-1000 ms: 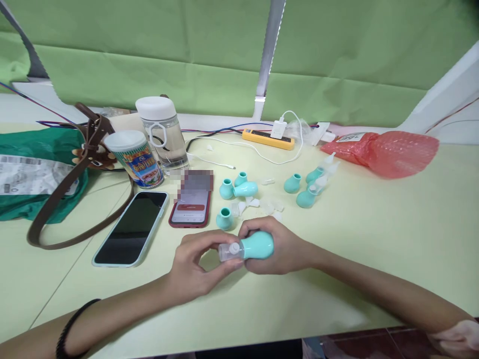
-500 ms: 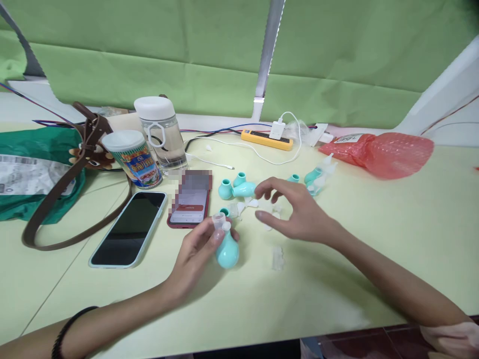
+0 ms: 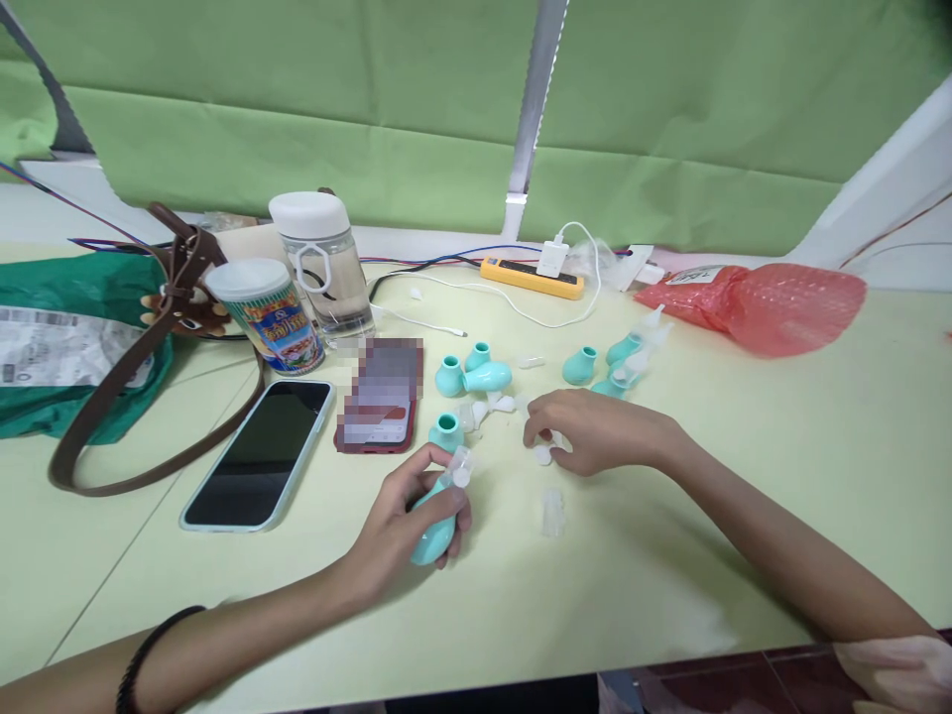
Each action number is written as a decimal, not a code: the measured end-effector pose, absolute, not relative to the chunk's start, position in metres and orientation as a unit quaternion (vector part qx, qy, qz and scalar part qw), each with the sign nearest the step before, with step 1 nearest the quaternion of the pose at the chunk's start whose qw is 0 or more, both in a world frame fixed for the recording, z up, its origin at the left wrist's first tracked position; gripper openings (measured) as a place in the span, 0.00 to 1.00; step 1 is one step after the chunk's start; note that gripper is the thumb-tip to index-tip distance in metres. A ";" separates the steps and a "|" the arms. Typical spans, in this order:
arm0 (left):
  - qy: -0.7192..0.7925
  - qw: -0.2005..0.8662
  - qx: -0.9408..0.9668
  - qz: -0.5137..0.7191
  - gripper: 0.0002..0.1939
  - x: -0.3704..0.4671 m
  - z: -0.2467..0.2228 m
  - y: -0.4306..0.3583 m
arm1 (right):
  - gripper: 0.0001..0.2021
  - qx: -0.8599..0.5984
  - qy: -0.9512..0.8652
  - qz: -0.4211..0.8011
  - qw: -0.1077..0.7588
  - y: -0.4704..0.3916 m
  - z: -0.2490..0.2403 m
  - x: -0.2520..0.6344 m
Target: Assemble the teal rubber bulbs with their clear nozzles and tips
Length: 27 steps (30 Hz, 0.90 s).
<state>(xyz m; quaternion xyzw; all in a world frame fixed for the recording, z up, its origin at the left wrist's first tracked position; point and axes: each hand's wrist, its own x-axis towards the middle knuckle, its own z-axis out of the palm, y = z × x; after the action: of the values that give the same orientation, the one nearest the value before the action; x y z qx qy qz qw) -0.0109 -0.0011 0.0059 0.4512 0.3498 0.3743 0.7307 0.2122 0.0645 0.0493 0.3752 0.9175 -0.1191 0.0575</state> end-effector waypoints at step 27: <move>0.401 0.530 0.669 0.332 0.07 -0.010 0.008 -0.004 | 0.12 0.237 0.865 -0.410 -0.165 0.045 0.054 0.186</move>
<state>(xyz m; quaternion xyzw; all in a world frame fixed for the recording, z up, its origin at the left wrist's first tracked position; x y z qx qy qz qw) -0.0098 -0.0038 0.0077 0.6694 0.4009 0.3320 0.5300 0.1859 0.0453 0.0536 0.2374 0.8650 -0.4104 -0.1645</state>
